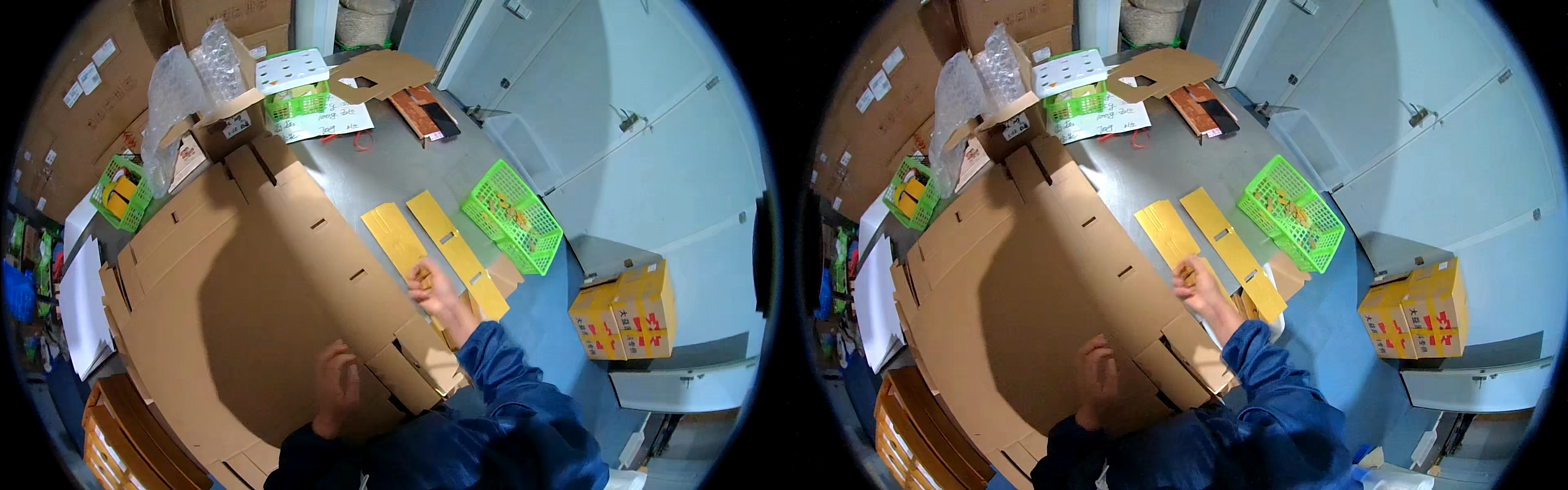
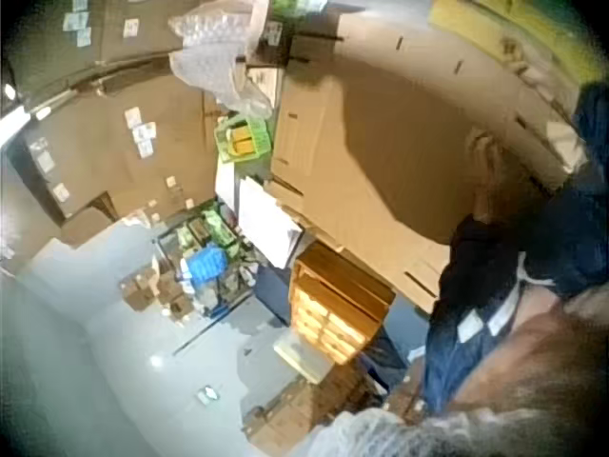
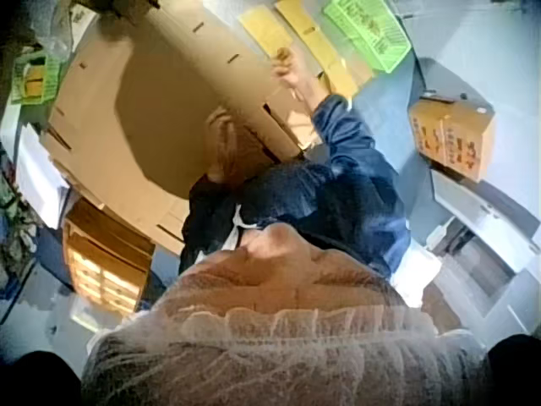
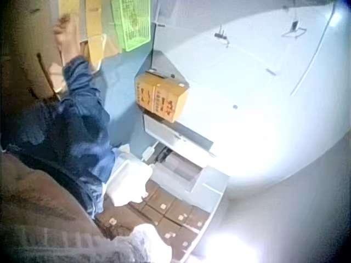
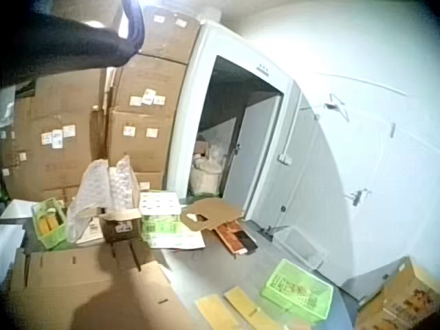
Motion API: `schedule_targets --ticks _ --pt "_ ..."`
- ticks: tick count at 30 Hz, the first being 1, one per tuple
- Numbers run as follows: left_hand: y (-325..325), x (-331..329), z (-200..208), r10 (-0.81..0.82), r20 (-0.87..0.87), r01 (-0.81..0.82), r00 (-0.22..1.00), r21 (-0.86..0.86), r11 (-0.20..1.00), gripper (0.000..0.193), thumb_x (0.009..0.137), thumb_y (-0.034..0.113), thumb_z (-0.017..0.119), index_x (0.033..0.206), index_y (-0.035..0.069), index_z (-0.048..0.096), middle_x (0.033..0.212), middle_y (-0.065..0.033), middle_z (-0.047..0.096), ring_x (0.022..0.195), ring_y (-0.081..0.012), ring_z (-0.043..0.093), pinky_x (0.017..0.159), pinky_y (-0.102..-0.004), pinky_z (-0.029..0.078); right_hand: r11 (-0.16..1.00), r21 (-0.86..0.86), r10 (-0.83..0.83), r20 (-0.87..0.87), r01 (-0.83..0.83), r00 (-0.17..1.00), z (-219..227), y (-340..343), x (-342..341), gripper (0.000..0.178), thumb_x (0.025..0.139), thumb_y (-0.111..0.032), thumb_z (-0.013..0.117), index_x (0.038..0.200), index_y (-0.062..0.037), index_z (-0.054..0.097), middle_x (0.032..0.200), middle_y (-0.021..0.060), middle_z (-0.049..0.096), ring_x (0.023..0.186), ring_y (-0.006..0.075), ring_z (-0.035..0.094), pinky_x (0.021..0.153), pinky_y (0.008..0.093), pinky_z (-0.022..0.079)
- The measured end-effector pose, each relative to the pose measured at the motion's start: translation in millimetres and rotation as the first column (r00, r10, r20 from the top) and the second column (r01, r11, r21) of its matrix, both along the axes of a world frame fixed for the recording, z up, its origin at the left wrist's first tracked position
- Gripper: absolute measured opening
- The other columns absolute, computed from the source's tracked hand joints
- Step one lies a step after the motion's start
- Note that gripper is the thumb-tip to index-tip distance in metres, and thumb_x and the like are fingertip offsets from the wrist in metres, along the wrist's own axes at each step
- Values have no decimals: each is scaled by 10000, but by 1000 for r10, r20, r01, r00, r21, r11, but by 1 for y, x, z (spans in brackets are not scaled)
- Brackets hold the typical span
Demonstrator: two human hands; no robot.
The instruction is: The person assembles a cardboard box by placing a white sheet of paper inside a yellow plastic frame. They then insert yellow plastic dividers into the frame to create compartments. Finally, they fold the cardboard flaps around the frame to form the box structure.
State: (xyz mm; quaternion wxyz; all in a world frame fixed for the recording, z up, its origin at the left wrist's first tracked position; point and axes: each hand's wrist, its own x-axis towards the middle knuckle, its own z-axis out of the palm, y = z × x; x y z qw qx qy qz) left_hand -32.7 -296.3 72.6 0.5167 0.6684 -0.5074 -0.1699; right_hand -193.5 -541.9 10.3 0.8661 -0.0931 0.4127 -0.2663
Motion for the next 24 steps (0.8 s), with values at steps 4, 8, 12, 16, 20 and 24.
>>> schedule_targets --ticks 4,8,12,16,20,24 --pt "46 20 -13 152 -129 -134 980 137 981 99 907 83 490 966 24 542 1047 -136 538 972 -283 524 880 -356 411 874 -348 -408 -145 339 902 11 -140 -136 389 962 -395 425 796 -68 555 712 72 553 629 183 538 520 292 464" --pt "101 48 -23 386 -211 -326 898 271 906 107 906 56 500 995 11 538 1034 -105 528 952 -220 517 863 -322 410 859 -501 -420 -570 106 706 46 -218 -186 695 935 -499 406 1325 68 311 1282 235 439 1088 381 509 909 502 454" --pt "181 81 -22 621 -163 -585 767 220 780 130 897 50 526 1018 2 534 1022 -89 518 955 -176 511 856 -302 416 798 -588 -242 -510 -129 826 61 -218 -166 521 918 -375 486 1278 0 449 1168 140 551 1005 240 567 863 333 459" --pt "228 126 8 714 94 -712 694 243 659 151 895 69 521 1016 -18 548 981 -111 555 937 -201 546 847 -309 431 693 -679 -181 -489 -242 853 53 -193 -90 331 944 -232 507 1135 37 536 1011 82 575 996 177 570 788 285 491" --pt "296 210 -24 815 245 -845 525 264 464 229 853 117 572 1044 -7 594 1013 -189 598 955 -320 579 842 -374 457 388 -698 222 -563 -602 796 48 -86 50 285 933 -202 518 1127 0 569 1011 81 627 890 153 614 773 264 499" --pt "308 295 -71 688 574 -886 444 395 242 330 805 238 595 1029 -2 623 1031 -229 604 1018 -373 557 873 -419 444 252 -663 598 -467 -705 652 25 56 162 243 917 -168 541 1087 -2 591 1002 80 640 861 176 618 783 314 505"
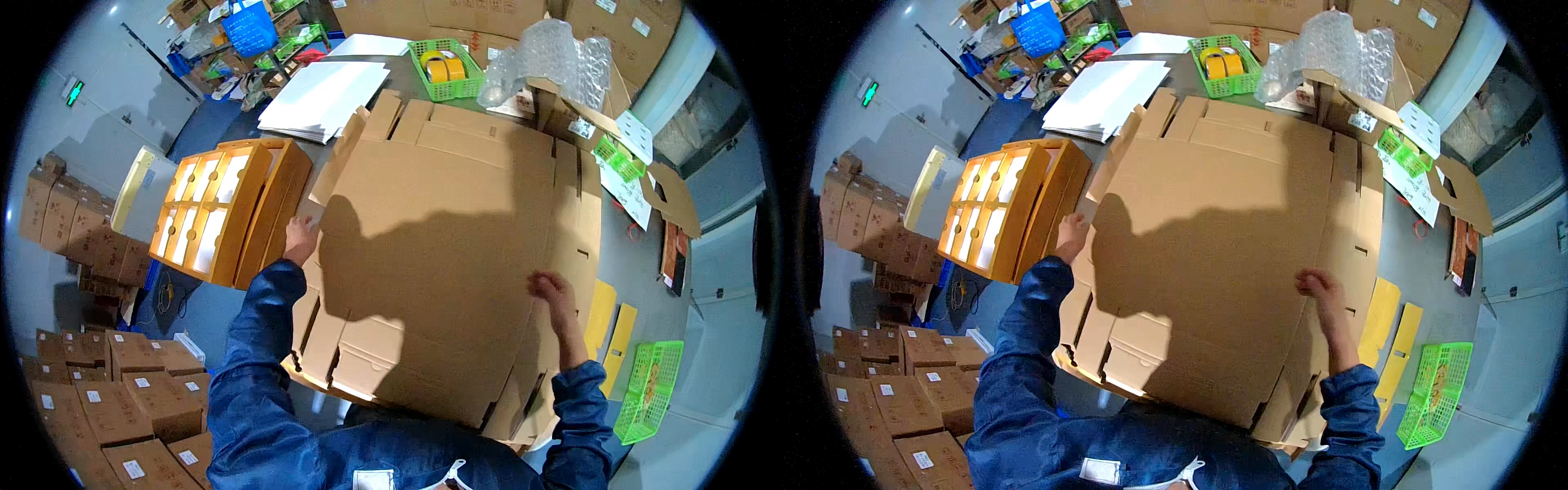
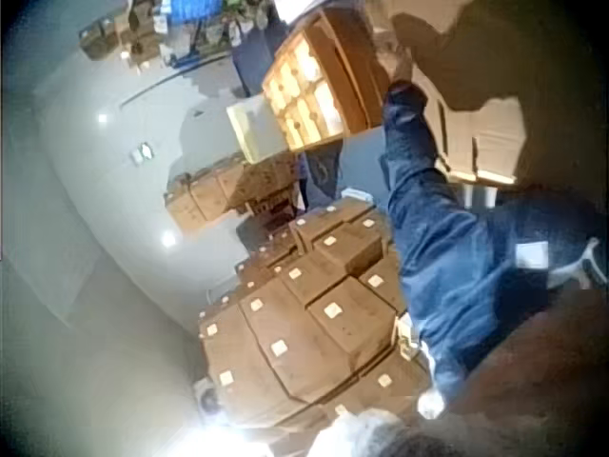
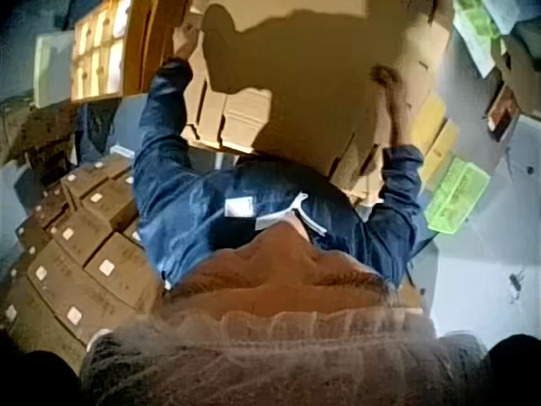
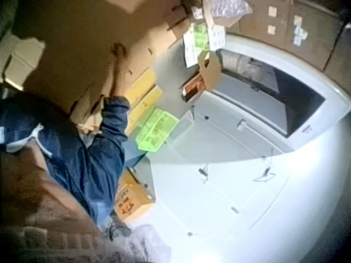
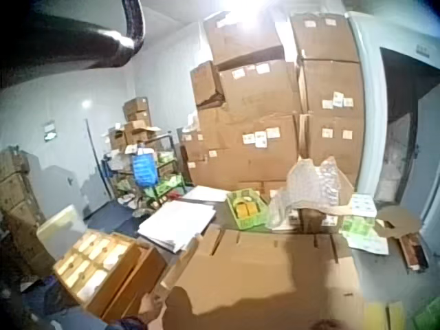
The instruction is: The person assembles a cardboard box by placing a white sheet of paper inside a yellow plastic frame. They then insert yellow plastic dividers into the frame to create compartments. Finally, they fold the cardboard flaps around the frame to form the box structure.
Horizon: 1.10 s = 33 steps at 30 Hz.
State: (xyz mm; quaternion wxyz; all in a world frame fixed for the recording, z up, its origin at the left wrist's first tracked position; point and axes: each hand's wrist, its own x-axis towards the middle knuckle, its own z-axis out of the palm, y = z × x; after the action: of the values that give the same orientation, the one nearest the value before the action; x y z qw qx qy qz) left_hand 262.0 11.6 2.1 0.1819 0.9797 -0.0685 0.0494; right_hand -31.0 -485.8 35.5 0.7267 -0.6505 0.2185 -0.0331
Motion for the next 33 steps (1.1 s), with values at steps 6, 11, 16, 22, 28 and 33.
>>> schedule_targets --ticks 6,11,16,22,28,33 --pt "2 82 -44 -36 -137 51 990 109 993 417 767 344 567 1056 51 628 961 -199 654 934 -360 617 815 -426 479 885 -117 404 -288 -451 868 -3 172 110 222 918 -150 535 1087 -31 614 944 59 655 816 145 605 772 282 485" --pt "-50 94 -27 -142 -259 133 955 -54 990 326 749 267 551 921 9 654 862 -238 640 873 -368 630 793 -446 490 878 -79 407 -395 -472 824 -17 198 137 214 922 -101 507 1097 -22 602 926 59 654 771 140 611 704 270 507" --pt "-33 113 -24 -253 -403 141 880 -286 948 318 761 257 578 827 -47 643 718 -140 612 710 -217 575 646 -378 438 918 120 397 -240 -379 886 -45 192 137 225 925 -76 469 1102 13 576 873 68 633 733 133 603 657 262 507" --pt "-35 128 -26 -256 -648 -249 717 -582 774 320 803 251 619 987 -10 638 912 -64 650 797 -160 597 668 -321 453 925 185 368 -212 -332 905 -48 193 137 231 923 -68 466 1113 17 566 873 75 624 741 136 612 640 262 514" --pt "-37 139 -31 -533 -600 -307 596 -784 539 485 845 323 649 1235 60 531 1213 -78 558 1116 -186 511 884 -390 461 876 249 470 -256 -413 844 -42 200 152 200 941 -117 482 1099 -35 571 881 52 625 720 135 603 627 269 510" --pt "-55 125 -5 -553 -604 -301 574 -784 543 437 859 287 630 1201 31 541 1160 -69 578 1099 -182 507 909 -365 432 786 -420 431 -153 -453 889 -32 215 247 230 935 -192 513 1086 -24 557 888 78 623 647 169 549 617 284 496"
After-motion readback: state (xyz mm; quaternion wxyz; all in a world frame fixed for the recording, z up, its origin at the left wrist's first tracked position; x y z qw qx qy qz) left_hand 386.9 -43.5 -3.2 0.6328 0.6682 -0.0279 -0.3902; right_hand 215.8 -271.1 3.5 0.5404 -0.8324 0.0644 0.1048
